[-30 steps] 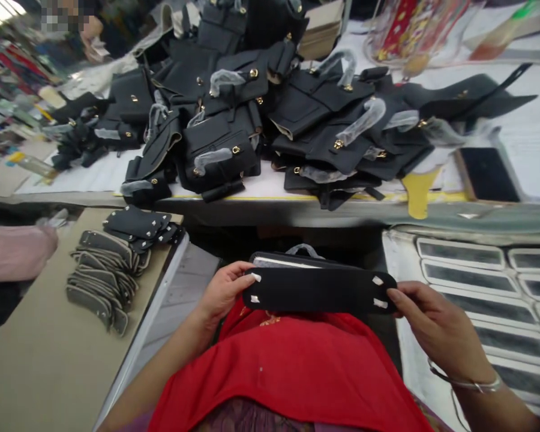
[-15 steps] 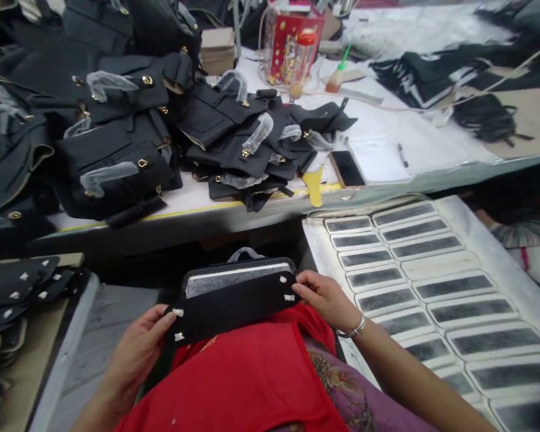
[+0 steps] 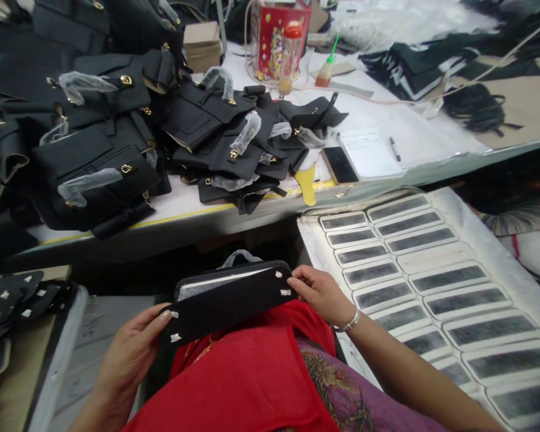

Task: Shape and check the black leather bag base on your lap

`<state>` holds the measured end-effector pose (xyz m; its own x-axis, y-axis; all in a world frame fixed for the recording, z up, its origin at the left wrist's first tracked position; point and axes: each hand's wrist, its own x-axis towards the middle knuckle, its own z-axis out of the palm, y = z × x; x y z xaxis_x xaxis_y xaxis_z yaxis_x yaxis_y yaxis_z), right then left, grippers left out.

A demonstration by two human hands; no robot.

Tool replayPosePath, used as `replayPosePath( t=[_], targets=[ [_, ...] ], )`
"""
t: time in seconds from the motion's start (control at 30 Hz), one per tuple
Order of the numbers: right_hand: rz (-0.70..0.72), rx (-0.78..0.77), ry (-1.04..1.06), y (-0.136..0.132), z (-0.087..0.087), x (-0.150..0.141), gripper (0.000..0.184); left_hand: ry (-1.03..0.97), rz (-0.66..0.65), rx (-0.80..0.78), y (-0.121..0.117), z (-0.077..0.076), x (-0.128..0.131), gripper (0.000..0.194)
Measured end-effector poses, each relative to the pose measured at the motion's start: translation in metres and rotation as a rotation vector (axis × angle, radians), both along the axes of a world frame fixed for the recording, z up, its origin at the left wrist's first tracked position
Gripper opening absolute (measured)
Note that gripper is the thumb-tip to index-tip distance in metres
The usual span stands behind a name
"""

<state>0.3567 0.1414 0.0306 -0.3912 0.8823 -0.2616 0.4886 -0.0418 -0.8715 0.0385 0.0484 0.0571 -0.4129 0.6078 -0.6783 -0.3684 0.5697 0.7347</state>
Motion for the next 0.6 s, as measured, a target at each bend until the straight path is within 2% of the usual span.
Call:
replayPosePath(
  t=[0.17,0.27,0.43,0.6],
  targets=[
    [-0.061,-0.038,-0.006,0.008,-0.004,-0.003,0.021,0.039,-0.015,0.037,0.010,-0.006,0.000,0.041],
    [-0.089,-0.064,-0.041,0.015,-0.007,-0.003,0.024,0.116,-0.097,0.052,0.013,-0.017,-0.005,0.037],
    [-0.039,-0.018,-0.120,0.021,-0.009,-0.002,0.026,0.270,-0.237,0.018,0.019,-0.034,-0.020,0.036],
    [-0.030,0.019,-0.135,0.017,-0.010,-0.001,0.026,0.339,-0.275,-0.009,0.025,-0.037,-0.023,0.039]
  ],
)
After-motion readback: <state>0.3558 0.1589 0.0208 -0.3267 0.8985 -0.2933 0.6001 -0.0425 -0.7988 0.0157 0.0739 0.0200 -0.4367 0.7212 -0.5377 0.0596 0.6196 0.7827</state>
